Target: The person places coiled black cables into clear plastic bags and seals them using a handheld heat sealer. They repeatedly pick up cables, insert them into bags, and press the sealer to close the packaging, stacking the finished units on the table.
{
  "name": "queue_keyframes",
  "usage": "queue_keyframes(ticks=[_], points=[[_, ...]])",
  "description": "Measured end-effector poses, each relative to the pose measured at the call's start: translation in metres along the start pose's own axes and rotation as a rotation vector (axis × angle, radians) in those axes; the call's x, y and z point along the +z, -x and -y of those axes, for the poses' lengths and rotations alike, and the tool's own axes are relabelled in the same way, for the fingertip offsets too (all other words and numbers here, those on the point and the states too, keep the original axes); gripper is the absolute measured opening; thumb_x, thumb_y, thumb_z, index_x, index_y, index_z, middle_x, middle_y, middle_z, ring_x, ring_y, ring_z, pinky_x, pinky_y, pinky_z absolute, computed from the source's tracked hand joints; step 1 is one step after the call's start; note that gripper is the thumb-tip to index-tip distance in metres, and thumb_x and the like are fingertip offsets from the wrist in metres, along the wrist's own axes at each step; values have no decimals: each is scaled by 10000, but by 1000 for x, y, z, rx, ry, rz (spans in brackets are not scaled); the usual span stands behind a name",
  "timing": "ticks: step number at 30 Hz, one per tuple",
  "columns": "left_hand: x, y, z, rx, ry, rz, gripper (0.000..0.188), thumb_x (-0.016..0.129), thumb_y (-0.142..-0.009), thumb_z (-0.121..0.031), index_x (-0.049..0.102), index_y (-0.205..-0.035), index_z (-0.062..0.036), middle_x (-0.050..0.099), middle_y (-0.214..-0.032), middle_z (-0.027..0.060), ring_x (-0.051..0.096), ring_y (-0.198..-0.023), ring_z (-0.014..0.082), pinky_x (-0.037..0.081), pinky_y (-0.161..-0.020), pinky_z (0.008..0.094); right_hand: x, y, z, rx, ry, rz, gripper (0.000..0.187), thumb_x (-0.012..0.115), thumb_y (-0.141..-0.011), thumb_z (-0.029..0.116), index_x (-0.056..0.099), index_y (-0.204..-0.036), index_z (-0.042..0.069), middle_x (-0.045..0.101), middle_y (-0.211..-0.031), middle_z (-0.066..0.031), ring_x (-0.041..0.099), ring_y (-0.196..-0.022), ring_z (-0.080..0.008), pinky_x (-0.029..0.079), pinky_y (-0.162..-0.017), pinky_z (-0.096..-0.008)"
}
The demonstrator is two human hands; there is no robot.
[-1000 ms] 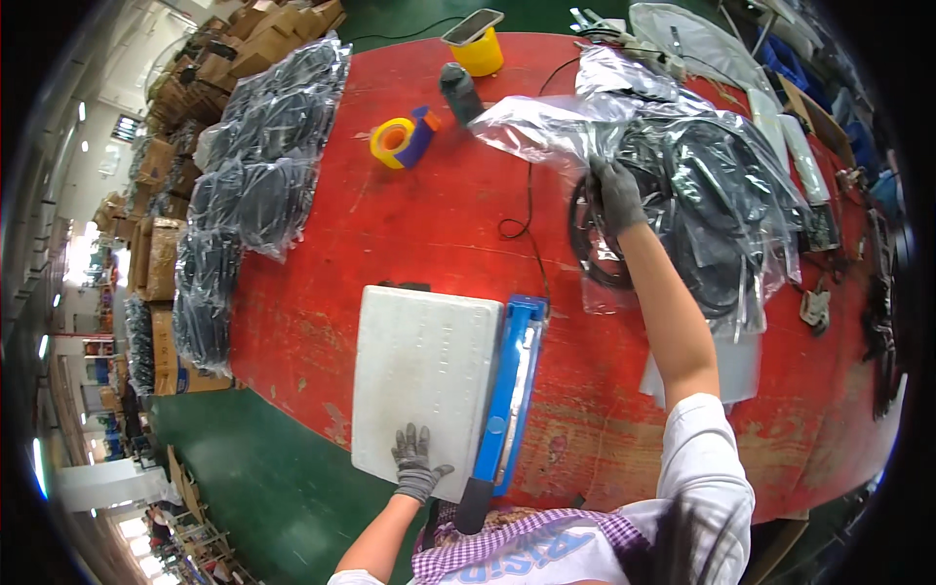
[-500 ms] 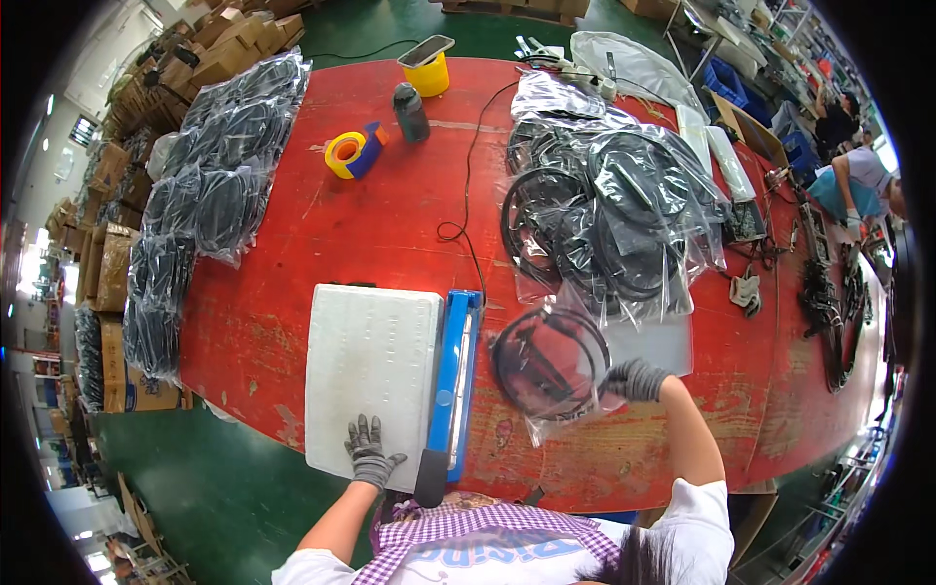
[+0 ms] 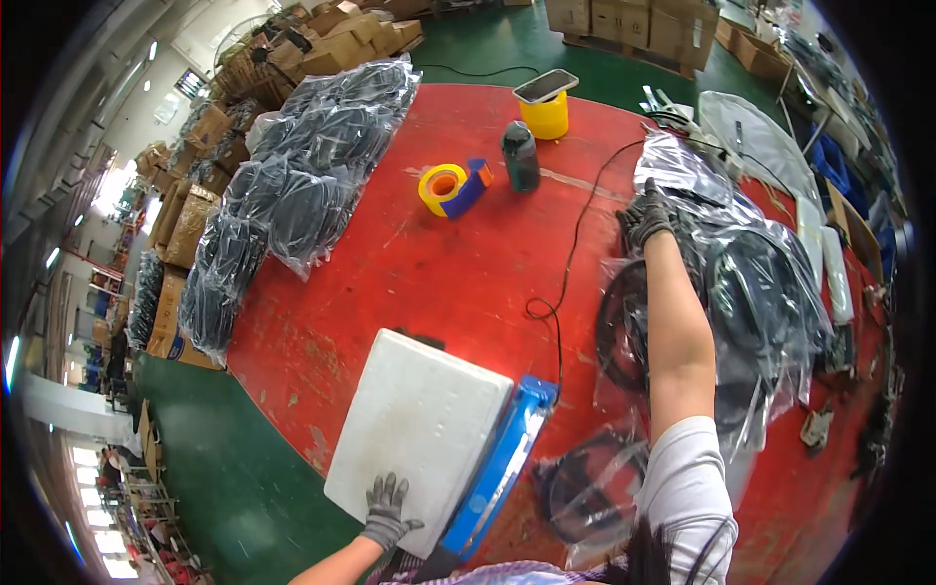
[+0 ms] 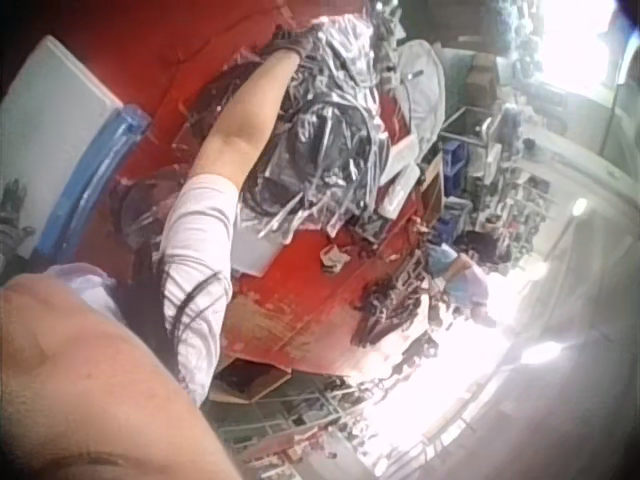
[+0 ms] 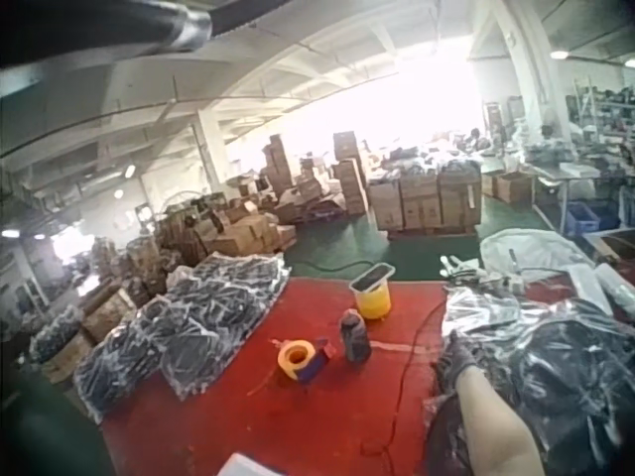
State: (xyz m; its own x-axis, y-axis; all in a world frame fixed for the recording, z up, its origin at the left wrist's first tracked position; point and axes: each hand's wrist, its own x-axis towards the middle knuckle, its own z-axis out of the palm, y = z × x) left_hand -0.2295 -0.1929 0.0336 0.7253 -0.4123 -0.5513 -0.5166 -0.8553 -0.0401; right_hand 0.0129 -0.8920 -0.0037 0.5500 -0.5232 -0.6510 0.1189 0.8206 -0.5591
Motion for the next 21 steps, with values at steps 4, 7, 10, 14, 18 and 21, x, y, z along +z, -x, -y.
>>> queue_keyframes(ticks=[4, 7, 10, 14, 18, 21], points=[[10, -1, -3, 25, 13, -20, 1068, 621, -456, -645, 213, -1302, -136, 127, -1360, 166, 71, -1245, 402, 108, -957, 568, 33, -34, -5, -274, 87, -210, 785, 617, -576, 629, 427, -1059, 40, 495, -841, -142, 500, -633, -247, 472, -543, -339], [12, 0, -4, 37, 108, -57, 1039, 622, -456, -636, 240, -1292, -153, 160, -1352, 161, 98, -1236, 410, 109, -946, 585, 31, -49, 10, 10, -67, -120, 852, 641, -570, 605, 394, -1110, -6, 462, -1113, -127, 530, -890, -251, 510, -679, -317], [5, -2, -3, 71, 143, -93, 1004, 614, -481, -626, 243, -1292, -166, 166, -1350, 160, 100, -1236, 409, 114, -939, 595, 6, -100, 29, -55, -51, -101, 609, 630, -627, 557, 517, -881, 15, 576, -822, -127, 570, -723, -245, 520, -590, -323], [3, -3, -5, 14, 148, -34, 976, 597, -504, -629, 240, -1294, -179, 163, -1352, 153, 103, -1237, 403, 118, -939, 592, -23, -121, 15, -221, -65, 121, 258, 536, -768, 284, 540, -837, 35, 597, -783, -123, 581, -718, -214, 502, -616, -305], [7, 6, -4, -4, 106, -41, 979, 580, -519, -640, 217, -1306, -185, 148, -1363, 138, 102, -1242, 387, 119, -935, 597, -15, -53, 31, -472, 799, -33, 206, 505, -776, 225, 554, -866, 46, 592, -785, -104, 571, -727, -201, 474, -640, -316], [-4, -5, -2, -6, 7, 13, 971, 576, -549, -631, 183, -1320, -191, 116, -1378, 126, 69, -1259, 364, 121, -946, 587, 2, -5, 84, -344, 298, 38, 197, 501, -781, 214, 570, -869, 52, 585, -755, -84, 564, -698, -207, 449, -622, -333]])
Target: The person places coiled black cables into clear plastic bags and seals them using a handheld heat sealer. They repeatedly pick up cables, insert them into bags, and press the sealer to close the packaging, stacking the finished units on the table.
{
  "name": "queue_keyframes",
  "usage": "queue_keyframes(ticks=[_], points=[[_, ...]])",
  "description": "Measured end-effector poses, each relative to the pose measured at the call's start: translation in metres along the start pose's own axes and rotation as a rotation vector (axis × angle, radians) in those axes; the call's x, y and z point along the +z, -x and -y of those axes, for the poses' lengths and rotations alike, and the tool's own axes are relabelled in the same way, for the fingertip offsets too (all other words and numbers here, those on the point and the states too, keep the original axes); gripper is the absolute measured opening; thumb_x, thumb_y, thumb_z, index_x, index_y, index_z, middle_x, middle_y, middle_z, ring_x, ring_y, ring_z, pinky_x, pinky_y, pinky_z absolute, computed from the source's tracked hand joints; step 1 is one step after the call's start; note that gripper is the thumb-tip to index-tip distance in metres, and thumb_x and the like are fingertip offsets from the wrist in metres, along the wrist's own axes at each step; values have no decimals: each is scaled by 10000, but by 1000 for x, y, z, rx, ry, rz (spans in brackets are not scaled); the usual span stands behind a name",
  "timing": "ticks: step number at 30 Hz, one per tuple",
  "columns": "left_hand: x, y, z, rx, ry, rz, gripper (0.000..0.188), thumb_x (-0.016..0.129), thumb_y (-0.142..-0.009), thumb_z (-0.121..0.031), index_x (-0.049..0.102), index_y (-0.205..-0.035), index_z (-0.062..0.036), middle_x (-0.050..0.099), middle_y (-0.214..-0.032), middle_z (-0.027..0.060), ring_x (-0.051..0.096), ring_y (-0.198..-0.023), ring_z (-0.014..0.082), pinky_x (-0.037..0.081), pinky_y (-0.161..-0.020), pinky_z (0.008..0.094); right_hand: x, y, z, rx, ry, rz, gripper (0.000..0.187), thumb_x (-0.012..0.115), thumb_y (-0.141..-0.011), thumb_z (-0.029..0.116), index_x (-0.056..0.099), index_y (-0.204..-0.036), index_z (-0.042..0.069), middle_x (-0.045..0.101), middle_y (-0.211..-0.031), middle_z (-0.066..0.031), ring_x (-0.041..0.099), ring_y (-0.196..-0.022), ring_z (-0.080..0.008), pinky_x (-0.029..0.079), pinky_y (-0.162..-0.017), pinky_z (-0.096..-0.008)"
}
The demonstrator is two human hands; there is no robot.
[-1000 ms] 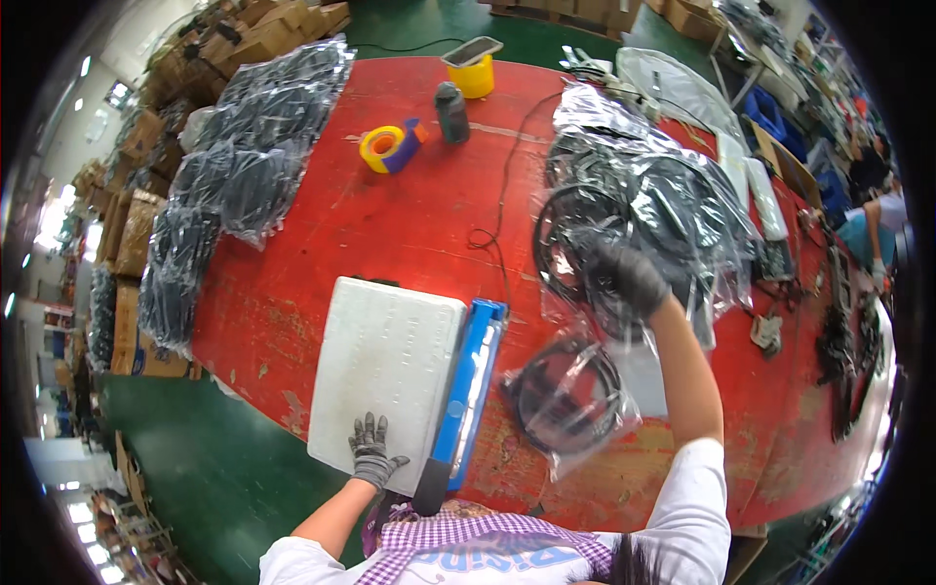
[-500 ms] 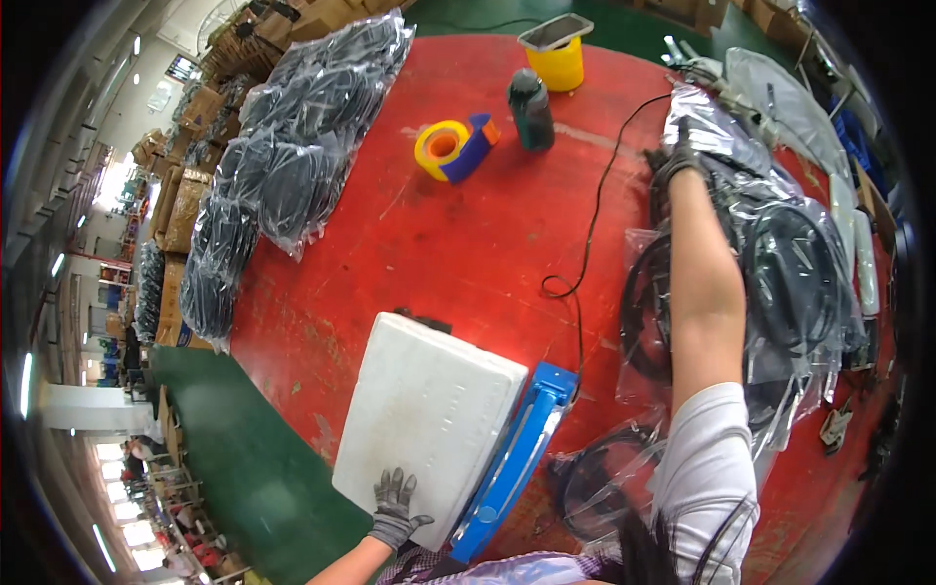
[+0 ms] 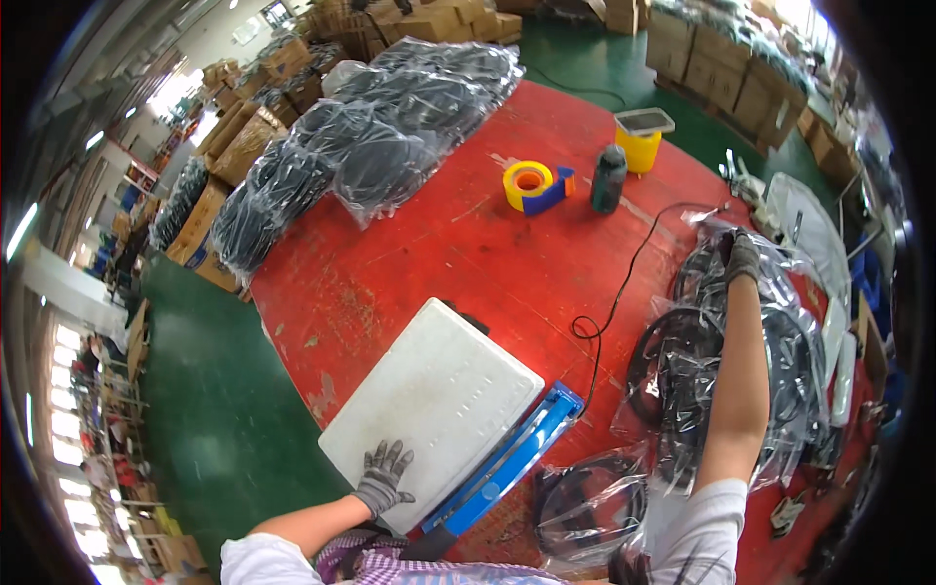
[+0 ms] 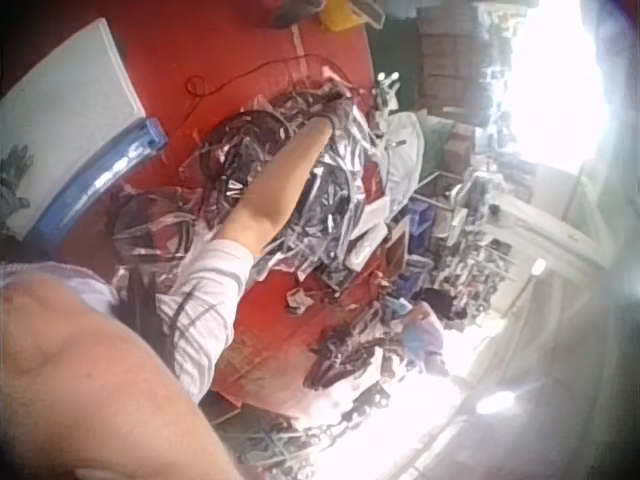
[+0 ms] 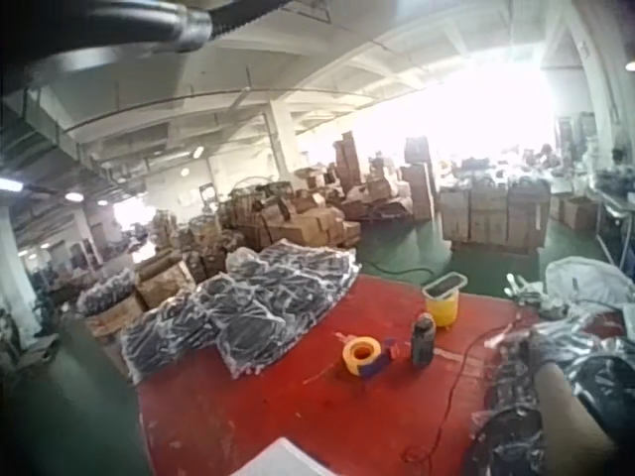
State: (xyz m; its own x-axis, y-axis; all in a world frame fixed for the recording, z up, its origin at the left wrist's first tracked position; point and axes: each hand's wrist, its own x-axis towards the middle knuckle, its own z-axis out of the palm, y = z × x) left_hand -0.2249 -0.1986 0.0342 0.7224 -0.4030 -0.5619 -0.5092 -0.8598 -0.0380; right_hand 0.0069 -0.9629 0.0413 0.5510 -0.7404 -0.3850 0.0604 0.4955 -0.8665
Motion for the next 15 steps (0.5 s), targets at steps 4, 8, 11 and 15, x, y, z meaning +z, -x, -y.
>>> queue_keyframes(ticks=[4, 8, 11, 15], points=[[-14, 13, -5, -36, -3, 61, 956, 581, -575, -614, 168, -1326, -190, 96, -1387, 112, 58, -1265, 357, 123, -956, 570, 74, 160, 60, -190, 194, 216, 214, 563, -767, 238, 546, -922, 92, 552, -696, -38, 554, -646, -188, 454, -576, -305], [-16, 15, -2, 0, 63, 39, 917, 576, -599, -607, 195, -1316, -180, 134, -1375, 120, 114, -1255, 345, 174, -959, 527, 128, 366, 89, -63, 74, 459, 206, 620, -756, 307, 556, -793, 114, 572, -657, -31, 550, -568, -139, 453, -489, -253], [-26, 2, 6, 126, 817, 114, 884, 498, -625, -680, 267, -1281, -136, 309, -1293, 133, 314, -1176, 328, 241, -955, 474, 130, 469, 83, 173, -142, 666, 129, 607, -773, 228, 567, -800, 108, 568, -681, -13, 562, -610, -128, 463, -529, -230], [-135, 106, -22, 483, 2611, 930, 842, 433, -669, -678, 315, -1260, -90, 384, -1238, 126, 394, -1117, 295, 317, -937, 456, 113, 618, 53, 383, -162, 831, 211, 603, -771, 235, 565, -869, 52, 602, -787, -79, 594, -720, -187, 496, -675, -299]])
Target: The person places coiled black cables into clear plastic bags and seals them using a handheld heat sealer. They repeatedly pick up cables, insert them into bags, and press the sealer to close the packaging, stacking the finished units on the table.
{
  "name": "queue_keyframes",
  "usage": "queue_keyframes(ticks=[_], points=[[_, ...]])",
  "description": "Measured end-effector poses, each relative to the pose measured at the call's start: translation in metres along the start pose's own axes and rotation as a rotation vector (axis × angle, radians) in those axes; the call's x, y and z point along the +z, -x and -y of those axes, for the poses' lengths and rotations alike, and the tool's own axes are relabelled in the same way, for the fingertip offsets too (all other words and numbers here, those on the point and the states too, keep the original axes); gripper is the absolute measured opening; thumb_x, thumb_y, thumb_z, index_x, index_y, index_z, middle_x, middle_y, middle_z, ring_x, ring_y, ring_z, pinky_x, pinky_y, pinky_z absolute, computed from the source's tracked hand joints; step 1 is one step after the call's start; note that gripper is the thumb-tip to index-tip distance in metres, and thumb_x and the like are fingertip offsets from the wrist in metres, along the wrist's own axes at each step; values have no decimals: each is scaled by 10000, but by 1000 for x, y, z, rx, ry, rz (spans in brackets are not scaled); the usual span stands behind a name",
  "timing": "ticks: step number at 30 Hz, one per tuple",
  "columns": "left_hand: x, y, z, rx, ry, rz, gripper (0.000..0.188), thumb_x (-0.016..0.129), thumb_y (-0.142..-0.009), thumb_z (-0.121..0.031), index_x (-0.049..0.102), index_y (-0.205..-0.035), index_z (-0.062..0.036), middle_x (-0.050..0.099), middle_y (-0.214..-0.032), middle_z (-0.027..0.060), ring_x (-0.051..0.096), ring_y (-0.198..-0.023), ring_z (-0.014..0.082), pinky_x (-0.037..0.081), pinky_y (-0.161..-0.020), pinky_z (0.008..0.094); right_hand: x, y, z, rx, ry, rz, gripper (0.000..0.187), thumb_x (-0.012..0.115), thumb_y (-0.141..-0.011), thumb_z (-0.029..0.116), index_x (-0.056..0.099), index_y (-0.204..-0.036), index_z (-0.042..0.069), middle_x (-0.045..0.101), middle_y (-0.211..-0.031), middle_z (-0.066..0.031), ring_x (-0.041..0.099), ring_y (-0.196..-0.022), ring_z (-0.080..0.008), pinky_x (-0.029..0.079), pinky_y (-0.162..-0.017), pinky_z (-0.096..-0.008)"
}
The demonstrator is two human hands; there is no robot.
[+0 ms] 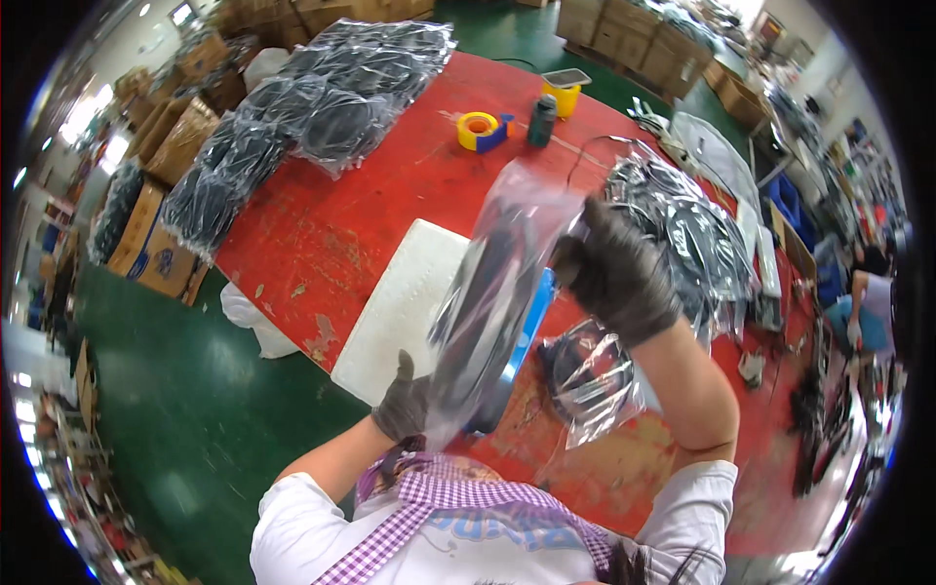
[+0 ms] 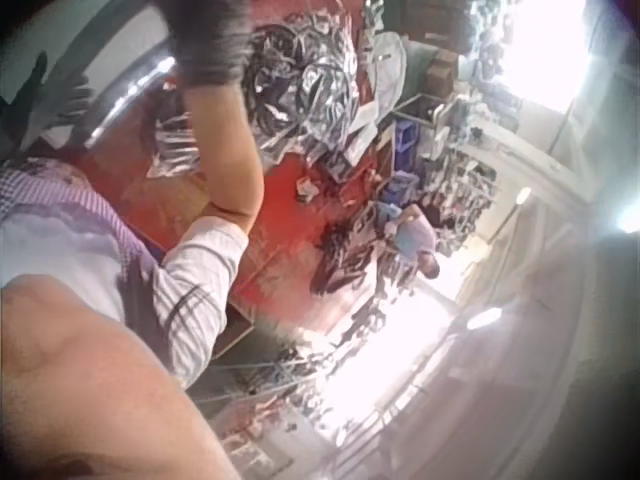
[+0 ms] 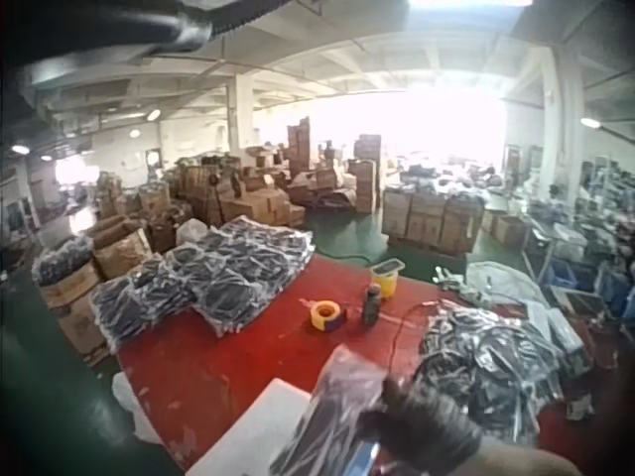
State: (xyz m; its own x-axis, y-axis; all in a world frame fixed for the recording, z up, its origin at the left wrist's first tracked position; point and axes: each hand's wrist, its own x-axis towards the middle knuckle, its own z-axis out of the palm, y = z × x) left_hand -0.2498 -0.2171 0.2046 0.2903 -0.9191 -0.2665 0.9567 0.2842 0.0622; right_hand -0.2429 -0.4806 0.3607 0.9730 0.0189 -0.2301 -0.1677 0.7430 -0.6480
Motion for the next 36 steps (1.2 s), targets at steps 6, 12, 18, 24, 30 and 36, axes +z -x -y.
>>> queue_keyframes(ticks=[6, 12, 18, 24, 30, 36], points=[[-70, 90, -37, 22, -112, -235, 506, 582, -754, -151, 383, -1214, -80, 483, -1144, 114, 471, -1037, 232, 379, -894, 395, 15, 94, -116, 288, 183, -77, 266, 589, -784, 263, 545, -820, 3, 579, -734, -67, 572, -659, -166, 480, -622, -301], [-163, 132, -138, -251, -578, -355, 374, 586, -748, -110, 495, -1104, -41, 584, -942, 70, 569, -823, 177, 471, -751, 310, -26, 139, -282, 560, 348, -337, 266, 603, -776, 277, 558, -811, 18, 544, -658, -29, 550, -614, -110, 465, -582, -247], [-179, 35, -155, -333, -1011, -580, 206, 627, -720, -69, 580, -920, -64, 590, -779, 34, 557, -669, 118, 472, -585, 248, -42, 148, -342, 408, -88, -682, 297, 636, -749, 287, 571, -817, 6, 558, -687, -30, 520, -593, -95, 432, -539, -232], [-178, -79, -165, -204, -1293, -419, 141, 636, -716, -74, 593, -850, -77, 580, -701, 9, 510, -578, 85, 392, -476, 220, -95, 124, -343, 271, 518, -759, 292, 625, -753, 285, 570, -807, 3, 557, -653, -40, 517, -581, -122, 429, -549, -273], [-177, -134, -171, -107, -1505, -491, 152, 671, -694, -105, 595, -824, -90, 577, -683, -16, 499, -585, 89, 408, -528, 232, -183, 101, -365, 235, 772, -1140, 308, 628, -733, 290, 551, -836, 10, 578, -686, -81, 533, -610, -136, 435, -592, -285], [-177, -125, -189, -55, -1471, -508, 132, 661, -689, -88, 589, -800, -83, 568, -659, -8, 491, -546, 92, 401, -489, 243, -67, 59, -260, -275, 1329, -1100, 515, 578, -747, 337, 441, -1099, -13, 488, -1070, -171, 501, -921, -237, 399, -779, -330]])
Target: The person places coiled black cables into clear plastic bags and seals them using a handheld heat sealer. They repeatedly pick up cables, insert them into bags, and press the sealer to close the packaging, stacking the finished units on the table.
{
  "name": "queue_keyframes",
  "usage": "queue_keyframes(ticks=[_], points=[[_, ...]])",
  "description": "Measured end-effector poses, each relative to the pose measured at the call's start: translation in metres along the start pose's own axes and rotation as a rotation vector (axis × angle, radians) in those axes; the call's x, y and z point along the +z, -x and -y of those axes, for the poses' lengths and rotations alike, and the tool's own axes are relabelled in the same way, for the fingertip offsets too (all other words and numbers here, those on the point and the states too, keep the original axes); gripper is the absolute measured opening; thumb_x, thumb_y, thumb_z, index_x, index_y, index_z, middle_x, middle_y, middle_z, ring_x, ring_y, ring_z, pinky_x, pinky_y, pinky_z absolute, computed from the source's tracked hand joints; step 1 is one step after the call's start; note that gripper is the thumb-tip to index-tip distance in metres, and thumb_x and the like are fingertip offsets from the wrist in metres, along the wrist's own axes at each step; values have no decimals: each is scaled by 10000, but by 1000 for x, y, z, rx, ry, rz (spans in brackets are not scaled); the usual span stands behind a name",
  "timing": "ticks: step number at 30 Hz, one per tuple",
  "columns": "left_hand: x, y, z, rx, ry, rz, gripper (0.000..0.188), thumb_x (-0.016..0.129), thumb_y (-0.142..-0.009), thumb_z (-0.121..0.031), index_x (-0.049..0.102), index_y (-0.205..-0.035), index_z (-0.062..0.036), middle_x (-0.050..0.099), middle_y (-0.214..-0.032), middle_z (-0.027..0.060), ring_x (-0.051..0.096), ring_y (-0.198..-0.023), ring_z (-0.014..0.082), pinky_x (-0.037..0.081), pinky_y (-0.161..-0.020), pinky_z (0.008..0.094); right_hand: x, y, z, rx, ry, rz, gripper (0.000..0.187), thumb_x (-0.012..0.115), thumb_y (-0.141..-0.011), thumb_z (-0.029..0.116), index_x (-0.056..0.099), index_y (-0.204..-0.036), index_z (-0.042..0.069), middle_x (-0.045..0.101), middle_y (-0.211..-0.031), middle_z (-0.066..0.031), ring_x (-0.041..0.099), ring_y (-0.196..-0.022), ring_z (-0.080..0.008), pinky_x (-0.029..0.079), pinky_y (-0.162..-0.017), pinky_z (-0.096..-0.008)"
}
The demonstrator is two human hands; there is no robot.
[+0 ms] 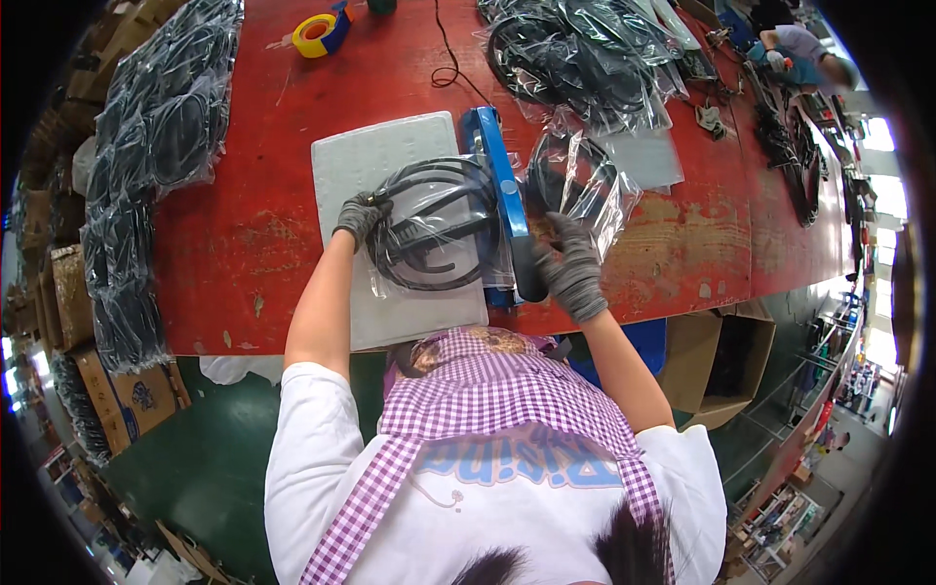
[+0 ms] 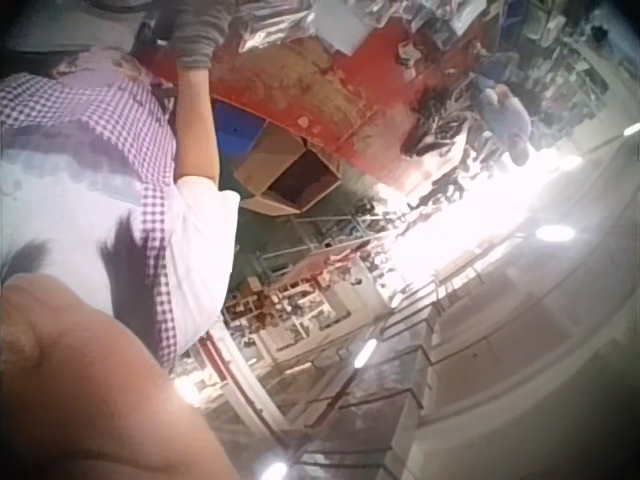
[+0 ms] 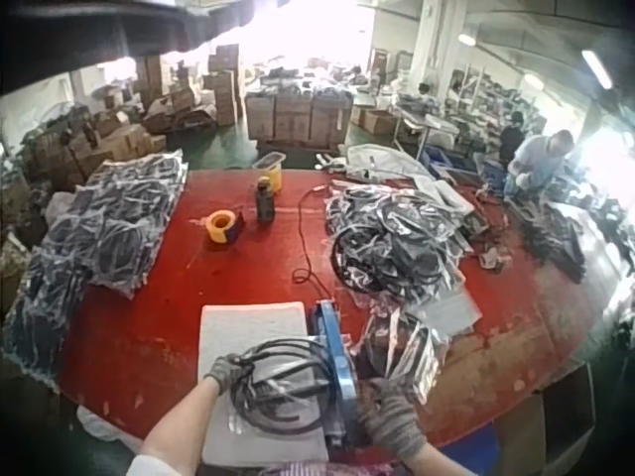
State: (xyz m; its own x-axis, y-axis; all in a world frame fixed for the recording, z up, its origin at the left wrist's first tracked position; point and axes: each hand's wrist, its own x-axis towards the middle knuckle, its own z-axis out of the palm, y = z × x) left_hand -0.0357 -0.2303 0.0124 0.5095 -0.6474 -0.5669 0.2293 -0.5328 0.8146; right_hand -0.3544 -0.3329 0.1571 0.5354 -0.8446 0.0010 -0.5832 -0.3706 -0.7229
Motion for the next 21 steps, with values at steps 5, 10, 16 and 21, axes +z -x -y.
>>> queue_keyframes(ticks=[5, 10, 16, 21], points=[[-4, -4, -2, -75, 0, 40, 150, 674, -686, -102, 597, -815, -88, 577, -710, -21, 497, -620, 86, 411, -572, 230, 58, 29, -5, -117, 789, 194, 545, 512, -742, 241, 352, -1182, -38, 344, -1221, -226, 378, -1089, -362, 298, -912, -423], [-11, 1, -6, -44, -33, 39, 124, 632, -734, -142, 581, -822, -70, 564, -674, -8, 504, -580, 94, 421, -532, 242, 90, 43, -52, -379, 374, -62, 526, 509, -696, 145, 357, -1171, -24, 354, -1203, -239, 399, -1061, -378, 336, -885, -450], [-22, -4, -7, -371, 536, 123, 283, 587, -780, -315, 556, -817, -36, 565, -708, 50, 536, -599, 150, 481, -567, 289, 92, 42, -60, -445, 326, -65, 507, 507, -697, 133, 374, -1163, -15, 369, -1196, -225, 406, -1054, -376, 342, -885, -452], [-21, -8, 3, -155, 207, 49, 341, 538, -796, -378, 575, -808, -39, 579, -713, 69, 555, -643, 172, 468, -582, 308, 89, 41, -58, -426, 326, -58, 498, 500, -712, 111, 372, -1179, -4, 366, -1213, -206, 411, -1051, -375, 354, -873, -441]])
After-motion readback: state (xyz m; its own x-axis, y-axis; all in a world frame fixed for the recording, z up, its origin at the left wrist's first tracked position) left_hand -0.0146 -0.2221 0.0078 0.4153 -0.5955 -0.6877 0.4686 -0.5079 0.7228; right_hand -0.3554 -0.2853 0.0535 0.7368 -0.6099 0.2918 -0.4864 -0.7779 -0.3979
